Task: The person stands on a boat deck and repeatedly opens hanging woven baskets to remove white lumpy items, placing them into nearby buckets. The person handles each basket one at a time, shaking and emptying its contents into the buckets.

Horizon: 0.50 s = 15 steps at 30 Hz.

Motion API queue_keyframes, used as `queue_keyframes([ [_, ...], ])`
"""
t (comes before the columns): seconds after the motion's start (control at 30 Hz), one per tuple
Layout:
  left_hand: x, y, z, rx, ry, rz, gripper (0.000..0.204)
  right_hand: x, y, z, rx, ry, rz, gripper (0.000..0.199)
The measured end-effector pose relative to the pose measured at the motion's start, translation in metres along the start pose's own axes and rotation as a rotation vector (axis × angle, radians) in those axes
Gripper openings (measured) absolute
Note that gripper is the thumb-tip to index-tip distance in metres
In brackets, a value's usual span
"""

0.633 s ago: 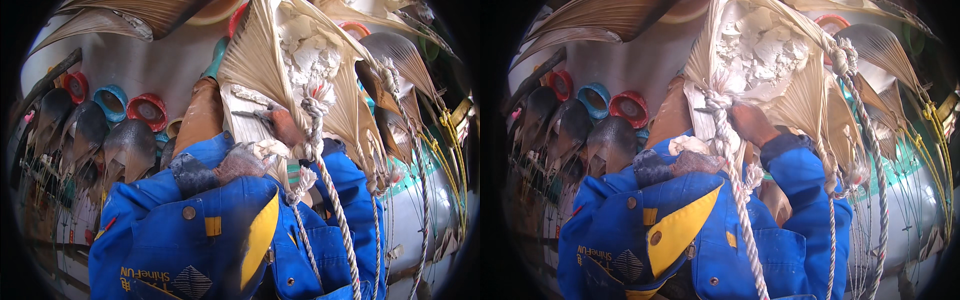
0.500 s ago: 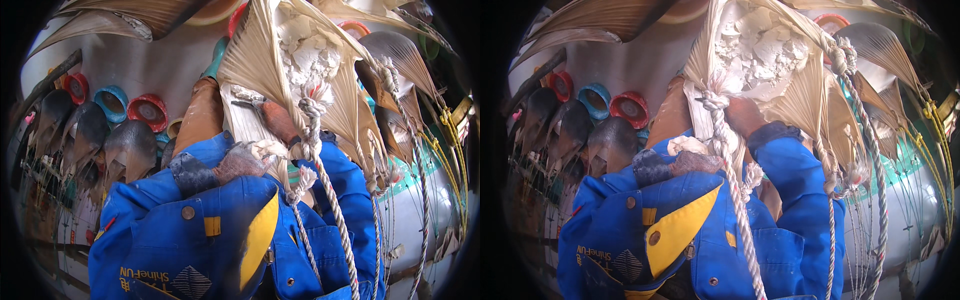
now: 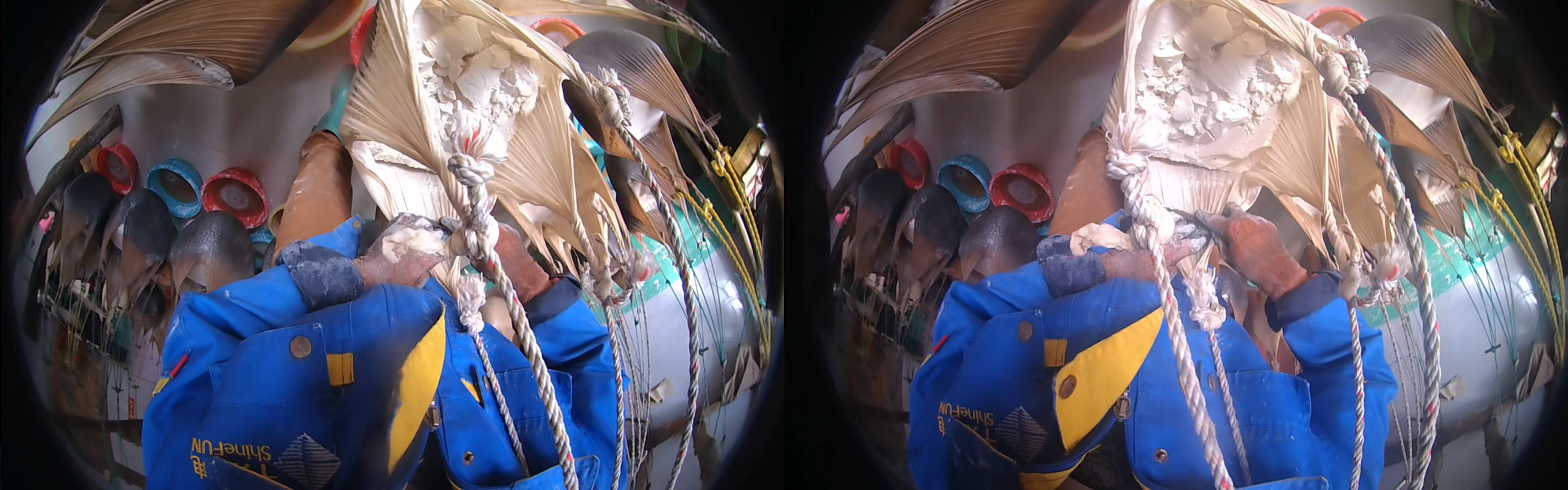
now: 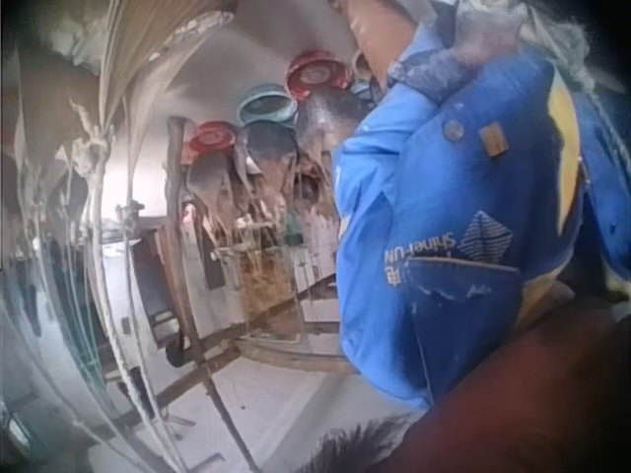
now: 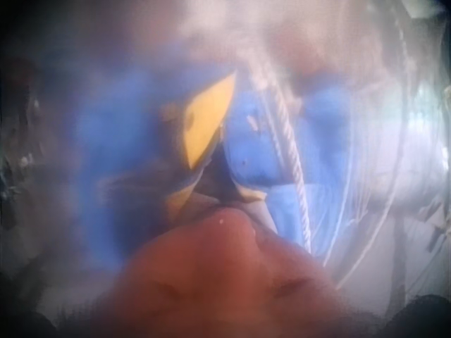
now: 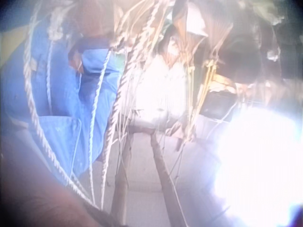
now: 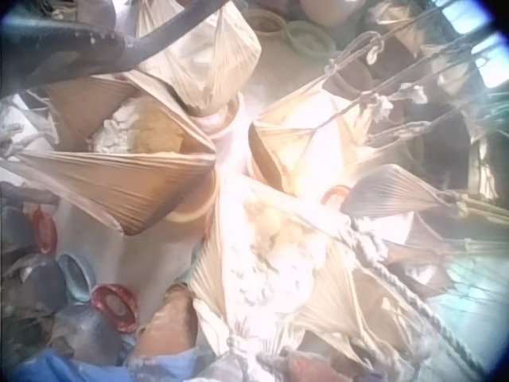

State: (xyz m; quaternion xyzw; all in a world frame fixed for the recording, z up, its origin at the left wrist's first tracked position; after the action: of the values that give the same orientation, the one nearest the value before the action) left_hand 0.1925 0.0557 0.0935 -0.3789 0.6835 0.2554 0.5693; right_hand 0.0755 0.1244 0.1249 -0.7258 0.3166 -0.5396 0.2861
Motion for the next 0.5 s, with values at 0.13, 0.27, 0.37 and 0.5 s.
queue_keyframes([
  [0.13, 0.011, -0.027, 0.046, 0.724, -0.282, -0.191, 0.058, -0.04, 0.026, 0.034, 0.076, -0.279, 0.159, 0.026],
  [0.27, 0.002, -0.009, 0.024, 0.63, -0.22, -0.156, 0.058, -0.08, 0.055, 0.035, 0.221, -0.335, 0.354, 0.024],
  [0.37, -0.006, 0.014, 0.003, 0.517, -0.147, -0.143, 0.058, -0.061, 0.033, 0.011, 0.089, -0.2, 0.249, 0.035],
  [0.5, -0.011, 0.038, -0.022, 0.414, -0.069, -0.147, 0.058, -0.048, -0.01, 0.026, 0.123, -0.142, 0.238, 0.038],
])
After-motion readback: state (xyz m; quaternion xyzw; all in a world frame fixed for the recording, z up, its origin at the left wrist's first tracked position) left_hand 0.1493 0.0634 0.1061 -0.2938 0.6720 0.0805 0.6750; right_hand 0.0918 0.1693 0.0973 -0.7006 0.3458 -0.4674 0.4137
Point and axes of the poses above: each hand's wrist, its own y-axis towards the middle knuckle, its own z-axis out of the palm, x = y × z, the point moved 8 cm from there along y, towards the middle knuckle, and after that the axes turned 3 degrees about x, right-handed, at the moved point
